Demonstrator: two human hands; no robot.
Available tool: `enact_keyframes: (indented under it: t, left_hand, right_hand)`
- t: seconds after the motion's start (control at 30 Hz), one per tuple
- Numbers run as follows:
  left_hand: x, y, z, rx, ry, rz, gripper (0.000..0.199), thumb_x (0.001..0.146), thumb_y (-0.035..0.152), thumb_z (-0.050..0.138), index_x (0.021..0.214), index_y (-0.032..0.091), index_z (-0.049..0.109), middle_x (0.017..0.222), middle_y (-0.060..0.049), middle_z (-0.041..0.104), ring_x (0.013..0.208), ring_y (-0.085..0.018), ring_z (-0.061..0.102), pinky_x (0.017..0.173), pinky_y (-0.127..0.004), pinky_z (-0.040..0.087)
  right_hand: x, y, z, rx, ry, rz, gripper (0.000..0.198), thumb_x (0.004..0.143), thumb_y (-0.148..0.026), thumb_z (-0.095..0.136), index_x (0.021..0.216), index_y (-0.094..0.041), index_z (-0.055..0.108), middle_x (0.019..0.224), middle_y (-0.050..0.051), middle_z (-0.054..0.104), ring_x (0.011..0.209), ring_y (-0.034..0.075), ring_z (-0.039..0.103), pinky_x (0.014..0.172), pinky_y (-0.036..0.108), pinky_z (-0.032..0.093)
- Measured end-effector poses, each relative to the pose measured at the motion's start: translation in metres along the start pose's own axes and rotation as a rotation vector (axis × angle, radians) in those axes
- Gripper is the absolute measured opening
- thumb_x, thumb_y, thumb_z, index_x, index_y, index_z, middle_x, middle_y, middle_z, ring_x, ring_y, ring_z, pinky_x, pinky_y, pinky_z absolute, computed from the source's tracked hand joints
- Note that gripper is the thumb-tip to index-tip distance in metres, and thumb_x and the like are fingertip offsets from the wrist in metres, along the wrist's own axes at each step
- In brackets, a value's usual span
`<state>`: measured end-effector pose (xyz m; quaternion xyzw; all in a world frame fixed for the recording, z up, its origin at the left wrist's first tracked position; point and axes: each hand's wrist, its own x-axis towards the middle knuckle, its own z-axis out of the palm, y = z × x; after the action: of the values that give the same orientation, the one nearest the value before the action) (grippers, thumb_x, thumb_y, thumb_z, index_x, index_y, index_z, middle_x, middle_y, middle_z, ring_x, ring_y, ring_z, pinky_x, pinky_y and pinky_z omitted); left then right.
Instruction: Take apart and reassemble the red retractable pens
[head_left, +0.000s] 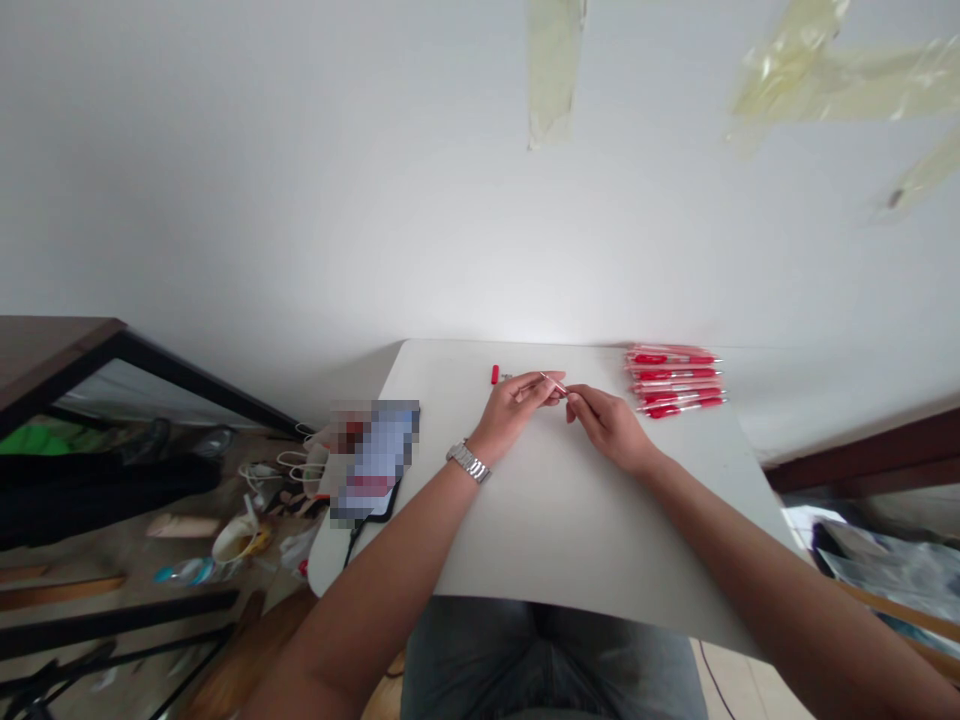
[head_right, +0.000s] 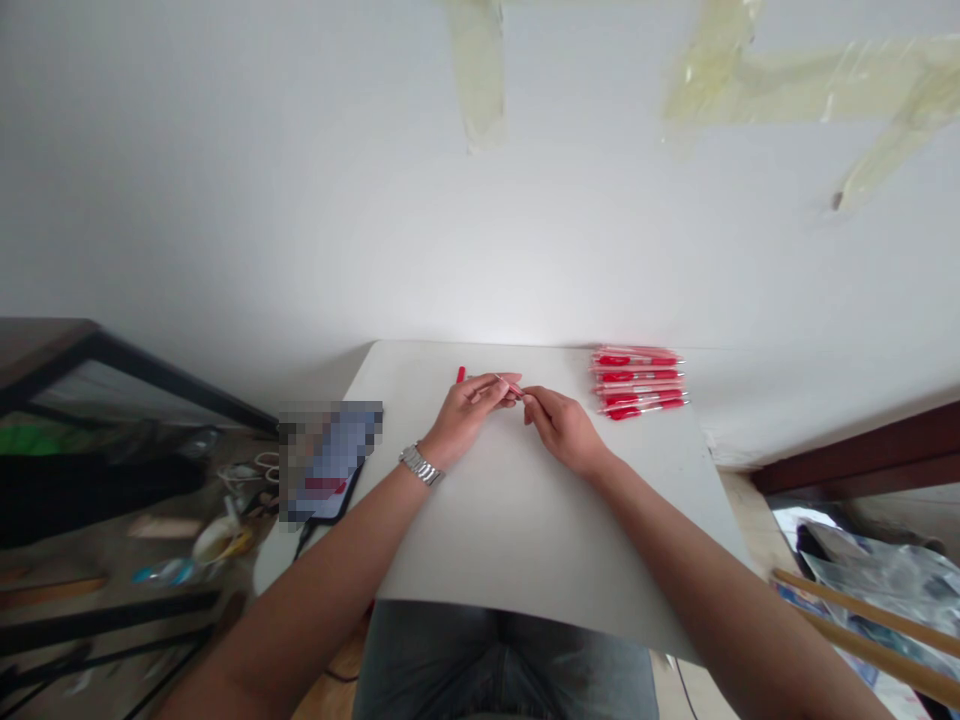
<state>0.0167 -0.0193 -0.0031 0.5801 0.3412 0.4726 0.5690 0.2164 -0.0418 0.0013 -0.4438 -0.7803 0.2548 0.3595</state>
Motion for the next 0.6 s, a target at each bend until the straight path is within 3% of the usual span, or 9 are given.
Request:
enact_keyframes:
  t: [0.27,0.6]
  left_hand:
    - [-0.0011,0.0037,-0.0009,0.051,0.005,-0.001,0.04,0.095,0.054,0.067,0.105,0.018,0.079,0.135,-0.012,0.072,0.103,-0.024,0.075,0.099,-0.046,0.058]
    - [-0.0015,0.0029,0.004,0.008,0.064,-0.008,0.042,0.094,0.055,0.069,0.108,0.016,0.079,0.117,-0.013,0.078,0.101,-0.023,0.075,0.1,-0.048,0.058]
  right_hand:
    - [-0.0009,0.0016,0.0004,0.027,-0.014,0.002,0.037,0.11,-0.047,0.037,0.105,-0.024,0.065,0.084,0.004,0.069,0.075,0.019,0.064,0.079,0.032,0.05]
    - [0.0007,0.0077,0.003,-0.021,0.011,-0.052,0.033,0.11,-0.043,0.04,0.101,-0.022,0.064,0.082,0.004,0.068,0.075,0.019,0.064,0.076,0.031,0.049]
